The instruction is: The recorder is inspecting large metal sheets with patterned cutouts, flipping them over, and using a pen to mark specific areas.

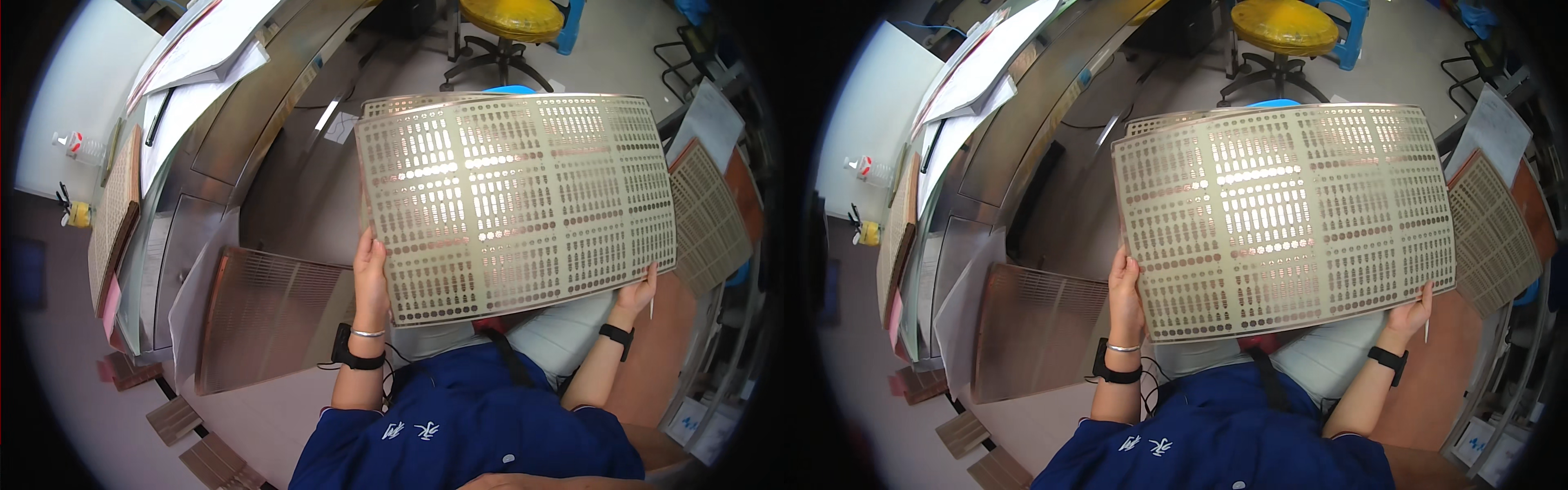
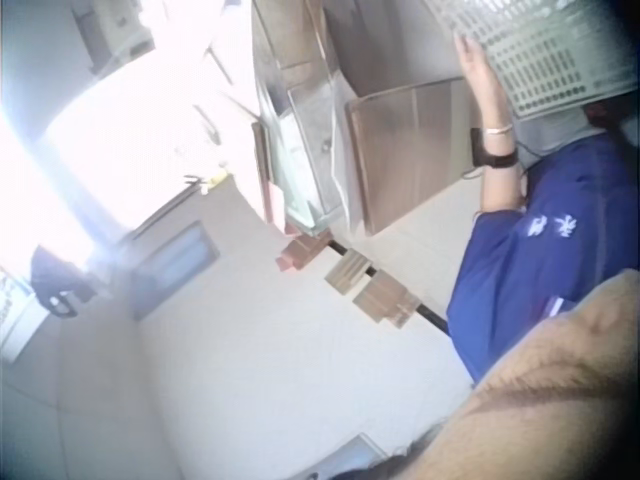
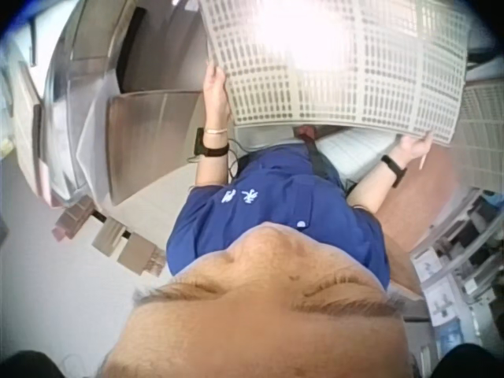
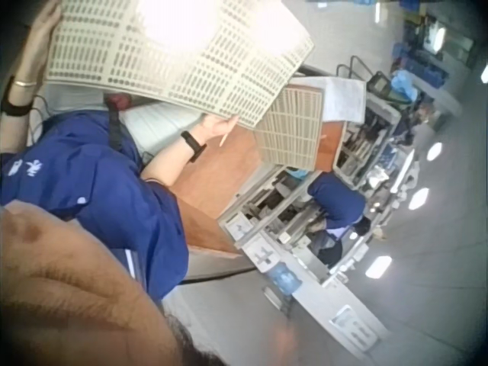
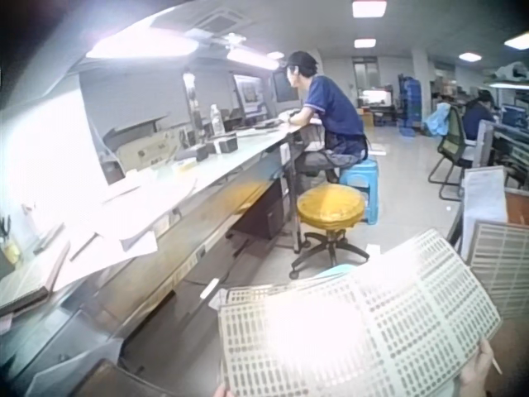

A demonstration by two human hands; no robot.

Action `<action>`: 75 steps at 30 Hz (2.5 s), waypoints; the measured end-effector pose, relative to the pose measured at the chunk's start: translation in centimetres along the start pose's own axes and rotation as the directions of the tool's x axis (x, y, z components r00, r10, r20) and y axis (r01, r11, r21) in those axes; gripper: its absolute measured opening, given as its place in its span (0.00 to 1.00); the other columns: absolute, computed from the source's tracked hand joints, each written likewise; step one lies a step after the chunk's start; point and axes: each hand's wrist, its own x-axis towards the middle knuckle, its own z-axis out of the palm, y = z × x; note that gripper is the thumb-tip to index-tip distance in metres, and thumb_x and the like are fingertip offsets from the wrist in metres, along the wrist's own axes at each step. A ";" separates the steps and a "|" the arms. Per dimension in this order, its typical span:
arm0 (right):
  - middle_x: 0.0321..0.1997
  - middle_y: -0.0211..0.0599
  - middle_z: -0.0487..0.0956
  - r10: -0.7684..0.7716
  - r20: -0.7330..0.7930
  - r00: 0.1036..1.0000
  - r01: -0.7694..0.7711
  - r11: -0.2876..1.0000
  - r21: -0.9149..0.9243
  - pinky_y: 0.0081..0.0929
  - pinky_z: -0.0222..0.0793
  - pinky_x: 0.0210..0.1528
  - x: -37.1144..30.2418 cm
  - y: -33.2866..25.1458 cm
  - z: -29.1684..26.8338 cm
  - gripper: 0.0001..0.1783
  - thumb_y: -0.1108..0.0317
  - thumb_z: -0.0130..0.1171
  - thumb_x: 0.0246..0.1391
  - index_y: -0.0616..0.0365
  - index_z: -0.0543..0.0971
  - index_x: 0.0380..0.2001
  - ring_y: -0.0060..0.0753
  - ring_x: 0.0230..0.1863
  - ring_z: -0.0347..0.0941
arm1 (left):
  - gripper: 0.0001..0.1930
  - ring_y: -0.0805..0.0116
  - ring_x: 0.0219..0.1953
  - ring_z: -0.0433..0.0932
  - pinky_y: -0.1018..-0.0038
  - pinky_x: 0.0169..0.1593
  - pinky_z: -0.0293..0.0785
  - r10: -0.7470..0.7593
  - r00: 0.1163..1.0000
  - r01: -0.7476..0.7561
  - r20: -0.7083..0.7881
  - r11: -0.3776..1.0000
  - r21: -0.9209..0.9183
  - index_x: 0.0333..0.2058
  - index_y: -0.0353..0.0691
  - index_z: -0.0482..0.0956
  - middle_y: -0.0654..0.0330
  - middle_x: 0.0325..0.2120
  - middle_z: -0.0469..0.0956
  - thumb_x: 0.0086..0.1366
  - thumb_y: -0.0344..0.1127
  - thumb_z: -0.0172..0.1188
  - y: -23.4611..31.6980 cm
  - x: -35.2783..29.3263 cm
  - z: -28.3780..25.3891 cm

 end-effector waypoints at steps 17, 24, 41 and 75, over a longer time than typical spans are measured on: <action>0.62 0.45 0.67 -0.065 -0.054 0.996 0.062 0.997 -0.041 0.44 0.57 0.65 1.1 0.5 -0.9 0.23 0.67 0.43 0.62 0.65 0.63 0.59 0.42 0.62 0.63 | 0.21 0.71 0.54 0.69 0.75 0.57 0.63 0.170 0.985 -0.169 0.004 0.981 0.094 0.60 0.31 0.61 0.55 0.53 0.71 0.71 0.34 0.43 -1.4 -0.5 -0.8; 0.62 0.45 0.67 -0.024 -0.033 0.999 0.024 1.000 -0.003 0.42 0.56 0.65 2.1 -0.1 -1.9 0.22 0.66 0.42 0.63 0.65 0.64 0.58 0.43 0.62 0.62 | 0.20 0.73 0.50 0.72 0.76 0.55 0.65 0.147 0.989 -0.145 -0.015 0.985 0.091 0.58 0.32 0.64 0.57 0.49 0.74 0.71 0.35 0.45 -1.5 -0.3 -0.8; 0.63 0.44 0.66 -0.010 -0.007 1.000 0.010 1.000 -0.018 0.47 0.56 0.65 0.8 0.5 -0.5 0.23 0.67 0.43 0.62 0.61 0.63 0.59 0.44 0.63 0.61 | 0.20 0.72 0.51 0.72 0.76 0.55 0.66 0.157 0.986 -0.148 -0.063 0.981 0.121 0.57 0.29 0.64 0.55 0.51 0.73 0.72 0.36 0.42 -1.3 -0.5 -0.4; 0.63 0.46 0.65 0.036 0.165 0.986 -0.066 0.981 0.184 0.47 0.55 0.65 0.1 0.8 -0.4 0.24 0.68 0.43 0.62 0.63 0.61 0.61 0.44 0.63 0.61 | 0.21 0.69 0.53 0.71 0.74 0.57 0.66 0.194 0.977 -0.159 -0.085 0.938 0.308 0.56 0.26 0.65 0.51 0.53 0.71 0.72 0.37 0.41 -1.4 -0.6 0.8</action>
